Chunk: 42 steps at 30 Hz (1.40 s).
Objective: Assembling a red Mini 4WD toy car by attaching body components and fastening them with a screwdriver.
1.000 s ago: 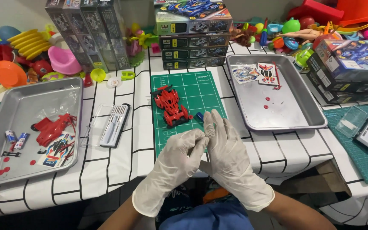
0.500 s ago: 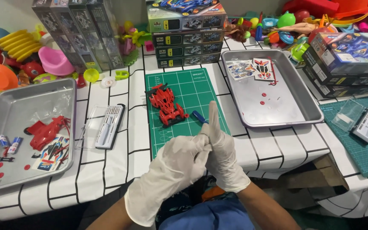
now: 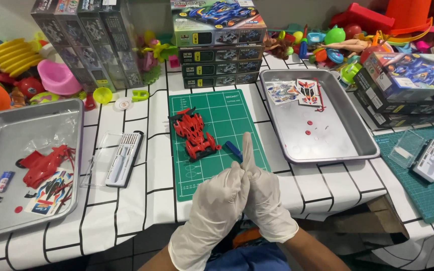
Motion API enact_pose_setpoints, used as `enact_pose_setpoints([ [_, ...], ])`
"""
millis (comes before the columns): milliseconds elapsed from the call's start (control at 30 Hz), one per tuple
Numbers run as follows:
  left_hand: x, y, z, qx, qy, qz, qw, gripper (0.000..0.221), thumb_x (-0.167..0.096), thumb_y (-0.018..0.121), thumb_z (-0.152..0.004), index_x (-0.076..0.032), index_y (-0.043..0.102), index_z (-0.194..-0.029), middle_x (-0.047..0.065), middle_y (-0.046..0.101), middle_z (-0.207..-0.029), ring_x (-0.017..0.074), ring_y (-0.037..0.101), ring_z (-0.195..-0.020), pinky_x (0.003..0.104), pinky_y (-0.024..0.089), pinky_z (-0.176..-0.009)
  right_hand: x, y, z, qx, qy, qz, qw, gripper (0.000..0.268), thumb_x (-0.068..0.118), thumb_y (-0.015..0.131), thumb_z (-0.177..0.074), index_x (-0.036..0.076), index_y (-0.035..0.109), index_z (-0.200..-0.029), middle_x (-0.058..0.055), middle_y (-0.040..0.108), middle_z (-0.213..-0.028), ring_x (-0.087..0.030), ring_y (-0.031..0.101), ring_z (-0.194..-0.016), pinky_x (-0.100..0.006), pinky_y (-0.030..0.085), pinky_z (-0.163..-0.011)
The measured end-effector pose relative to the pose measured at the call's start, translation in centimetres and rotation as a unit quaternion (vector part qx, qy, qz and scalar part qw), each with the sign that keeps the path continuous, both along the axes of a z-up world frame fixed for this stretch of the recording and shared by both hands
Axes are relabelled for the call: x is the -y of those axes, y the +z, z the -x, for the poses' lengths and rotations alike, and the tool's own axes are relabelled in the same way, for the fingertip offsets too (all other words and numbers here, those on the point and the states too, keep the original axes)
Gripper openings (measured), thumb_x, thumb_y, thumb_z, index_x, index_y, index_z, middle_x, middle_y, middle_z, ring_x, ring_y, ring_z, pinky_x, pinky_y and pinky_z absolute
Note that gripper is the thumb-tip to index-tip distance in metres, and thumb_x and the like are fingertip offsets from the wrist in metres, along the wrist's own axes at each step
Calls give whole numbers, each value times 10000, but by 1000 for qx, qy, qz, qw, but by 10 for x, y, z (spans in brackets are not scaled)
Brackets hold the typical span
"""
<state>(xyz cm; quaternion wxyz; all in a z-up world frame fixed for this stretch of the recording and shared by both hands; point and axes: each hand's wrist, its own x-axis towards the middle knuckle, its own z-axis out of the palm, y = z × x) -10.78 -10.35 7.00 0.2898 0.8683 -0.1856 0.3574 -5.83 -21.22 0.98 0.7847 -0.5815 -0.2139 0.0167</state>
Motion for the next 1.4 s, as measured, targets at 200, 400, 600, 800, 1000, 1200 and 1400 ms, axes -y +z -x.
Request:
enact_pose_setpoints([
  [200, 4, -26, 8, 1, 30, -135, 990, 410, -307, 499, -1065, 58, 687, -1071, 43, 549, -639, 197, 568, -487, 359, 445, -404, 12, 24, 14, -9, -269, 506, 819, 412, 568, 705, -898, 213, 529, -787, 73, 545, -670, -127, 507, -616, -329, 396, -560],
  [400, 29, -13, 6, -73, 50, -184, 979, 451, -400, 540, -1003, 14, 715, -1039, 191, 551, -891, 214, 615, -514, 370, 461, -366, 3, 16, 18, 200, -262, 311, 891, 647, 94, 483, -1086, 75, 180, -1657, 49, 281, -747, -76, 272, -613, -258, 286, -576],
  [600, 48, 14, 3, -152, 68, -255, 952, 506, -512, 589, -929, -38, 748, -1000, 366, 553, -1194, 235, 672, -545, 383, 480, -319, -7, -1, 10, -36, -148, 102, 983, 539, 293, 492, -1074, 116, 381, -1570, 108, 236, -580, -72, 178, -495, -244, 195, -472],
  [800, -19, 53, 10, -468, -59, -236, 850, 505, -661, 515, -1068, -188, 626, -933, 51, 693, -795, 302, 698, -684, 508, 534, -571, 23, 6, -18, -246, 12, -221, 944, 407, 255, 561, -1041, -32, 606, -1325, 59, 314, -424, -69, 231, -330, -266, 194, -330],
  [1000, -108, 22, -9, -262, 99, -36, 959, 205, -469, 691, -903, -267, 716, -928, -49, 796, -764, 224, 705, -533, 443, 578, -491, 54, 65, -91, -188, 50, -11, 981, 120, 139, 670, -986, 59, 720, -911, 77, 470, -520, -49, 353, -395, -210, 321, -335],
  [1200, -135, -16, -53, -120, 100, -93, 983, 319, -335, 731, -947, -131, 636, -1173, -42, 672, -755, 113, 652, -624, 280, 509, -441, 11, 87, -161, -40, -5, 384, 922, 184, 190, 676, -971, 74, 764, -859, 3, 684, -721, -55, 516, -590, -218, 400, -515],
  [1400, -133, -36, -77, -3, 152, -236, 960, 580, -587, 730, -911, -128, 622, -1248, 24, 675, -1058, 156, 634, -883, 278, 542, -789, -11, 35, -207, 174, 190, 460, 850, 230, 145, 693, -949, 57, 756, -1152, -1, 683, -631, -89, 492, -435, -227, 444, -389],
])
